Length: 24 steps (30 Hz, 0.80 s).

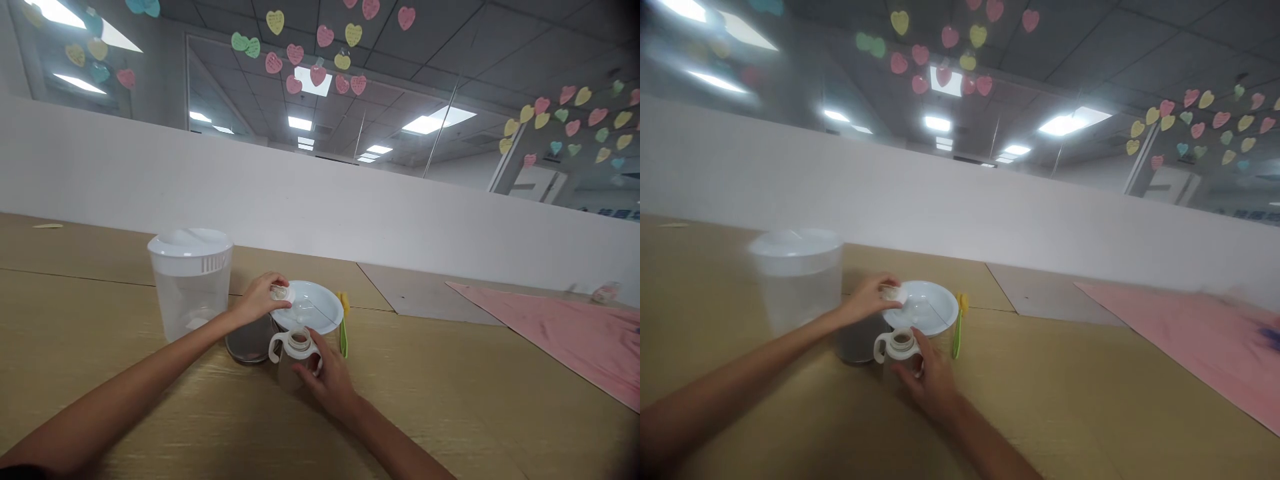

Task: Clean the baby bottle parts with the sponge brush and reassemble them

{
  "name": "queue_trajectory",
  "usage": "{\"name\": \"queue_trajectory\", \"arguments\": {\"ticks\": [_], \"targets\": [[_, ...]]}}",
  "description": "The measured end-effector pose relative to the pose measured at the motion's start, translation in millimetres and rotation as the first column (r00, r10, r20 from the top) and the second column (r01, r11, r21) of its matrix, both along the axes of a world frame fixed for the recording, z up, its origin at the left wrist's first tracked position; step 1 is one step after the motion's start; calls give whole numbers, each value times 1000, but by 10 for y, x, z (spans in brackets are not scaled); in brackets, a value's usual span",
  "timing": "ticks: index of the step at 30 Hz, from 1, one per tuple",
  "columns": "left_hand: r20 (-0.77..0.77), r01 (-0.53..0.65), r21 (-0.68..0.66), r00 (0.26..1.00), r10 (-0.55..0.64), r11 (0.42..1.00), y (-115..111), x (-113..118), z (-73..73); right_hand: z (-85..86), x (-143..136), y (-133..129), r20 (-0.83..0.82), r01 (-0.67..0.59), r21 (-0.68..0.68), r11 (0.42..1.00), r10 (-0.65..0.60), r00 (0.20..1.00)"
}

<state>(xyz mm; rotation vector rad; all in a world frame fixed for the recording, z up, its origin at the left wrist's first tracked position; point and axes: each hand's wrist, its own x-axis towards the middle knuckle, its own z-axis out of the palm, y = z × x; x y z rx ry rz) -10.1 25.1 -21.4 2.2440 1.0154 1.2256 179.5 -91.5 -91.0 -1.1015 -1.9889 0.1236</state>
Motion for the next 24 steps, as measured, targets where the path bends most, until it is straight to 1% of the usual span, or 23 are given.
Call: {"name": "queue_trajectory", "arguments": {"ticks": [3,7,10,14,16,19,21,23,24], "targets": [[22,77,-39,997,-76,996,-85,27,59,-6,-1,2,-9,-5,-22,1000,5,1000],[24,138,-33,990,-137,990,-219,65,134,-19,2,3,-2,3,-51,999,-3,1000],[37,188,14,981,-188,982,-291,75,168,-9,-1,2,4,4,-33,999,-4,1000],[8,177,108,984,-179,978,-333,79,186,12,-11,0,-3,11,-21,1000,-11,1000],[-4,197,111,980,-198,974,-334,83,179,11,-12,0,2,13,-10,1000,-13,1000],[36,223,55,974,-225,973,-321,87,155,0,-8,0,4,10,-10,1000,-10,1000],[86,199,3,976,-198,980,-310,87,139,0,-6,-3,3,14,-22,1000,-14,1000],[133,191,-70,975,-181,979,-299,86,128,9,-7,-7,9,20,-30,999,-20,1000],[152,209,-118,970,-191,971,-293,87,124,14,-7,-8,15,21,-30,999,-21,1000]]}}
